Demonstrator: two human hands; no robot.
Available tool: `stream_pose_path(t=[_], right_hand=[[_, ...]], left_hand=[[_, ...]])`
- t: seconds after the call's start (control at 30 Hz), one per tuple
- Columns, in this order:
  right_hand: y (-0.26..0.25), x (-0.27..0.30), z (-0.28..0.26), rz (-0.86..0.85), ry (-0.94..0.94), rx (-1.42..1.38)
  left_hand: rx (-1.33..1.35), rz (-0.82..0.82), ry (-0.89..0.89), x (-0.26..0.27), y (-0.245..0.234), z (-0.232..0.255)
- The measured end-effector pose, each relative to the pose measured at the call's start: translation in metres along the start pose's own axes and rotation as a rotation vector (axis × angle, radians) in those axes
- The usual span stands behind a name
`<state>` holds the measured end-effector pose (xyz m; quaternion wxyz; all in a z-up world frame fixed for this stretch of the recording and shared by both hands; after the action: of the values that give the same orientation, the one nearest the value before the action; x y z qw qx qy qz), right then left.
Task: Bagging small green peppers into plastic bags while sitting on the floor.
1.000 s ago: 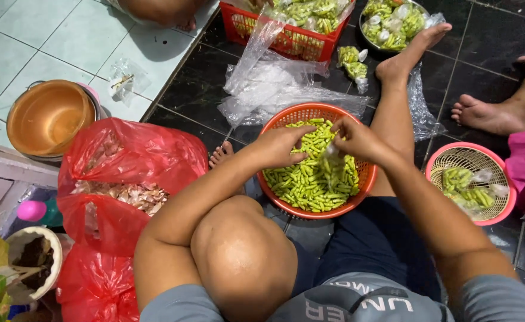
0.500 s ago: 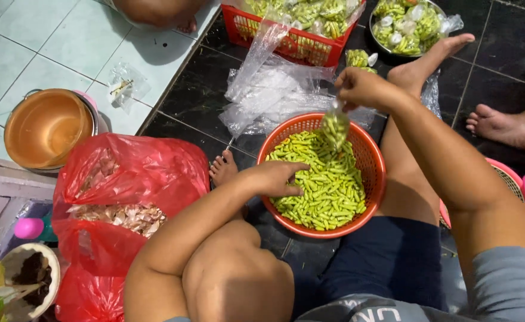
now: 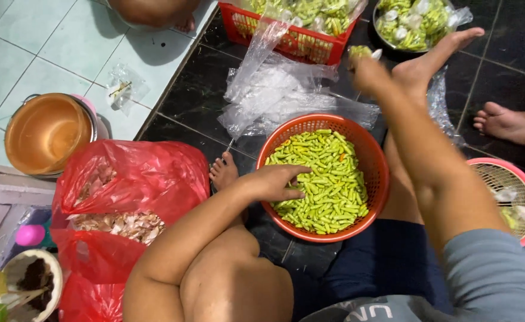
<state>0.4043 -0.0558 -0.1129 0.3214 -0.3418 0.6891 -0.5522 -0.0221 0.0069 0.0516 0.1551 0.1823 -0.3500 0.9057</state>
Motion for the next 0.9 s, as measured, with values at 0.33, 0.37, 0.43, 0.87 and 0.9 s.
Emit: stream_pose_path(t=[0.33, 0.37, 0.43, 0.87, 0.9], right_hand=[[0.112, 0.116, 0.060, -0.102, 0.519, -0.229], [0.102, 0.120, 0.051, 0.017, 0.526, -0.383], [0.079, 0.126, 0.033, 0.097, 0.552, -0.468], [-0.079, 0.250, -0.216, 0.167, 0.189, -1.444], [-0.083, 0.253, -0.218, 0.177, 0.186, -1.444]], left_hand=[[0.053, 0.037, 0.017, -0.017, 0.006, -0.010], [0.076, 0.069, 0.029, -0.020, 0.007, -0.008], [0.136, 0.138, 0.030, -0.021, 0.002, -0.003], [0.776, 0.663, 0.187, -0.047, 0.006, -0.040], [0.770, 0.661, 0.193, -0.041, 0.005, -0.037]])
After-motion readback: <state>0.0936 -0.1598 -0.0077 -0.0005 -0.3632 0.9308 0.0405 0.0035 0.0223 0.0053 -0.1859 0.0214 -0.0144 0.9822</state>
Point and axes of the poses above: each hand's wrist, its own x-axis away from the middle knuckle, its own y-axis out of the palm, z = x × y, the point moved 2 cm from there along -x, towards the middle knuckle, and after that the axes turned 5 degrees about x, right-handed, at the moved point
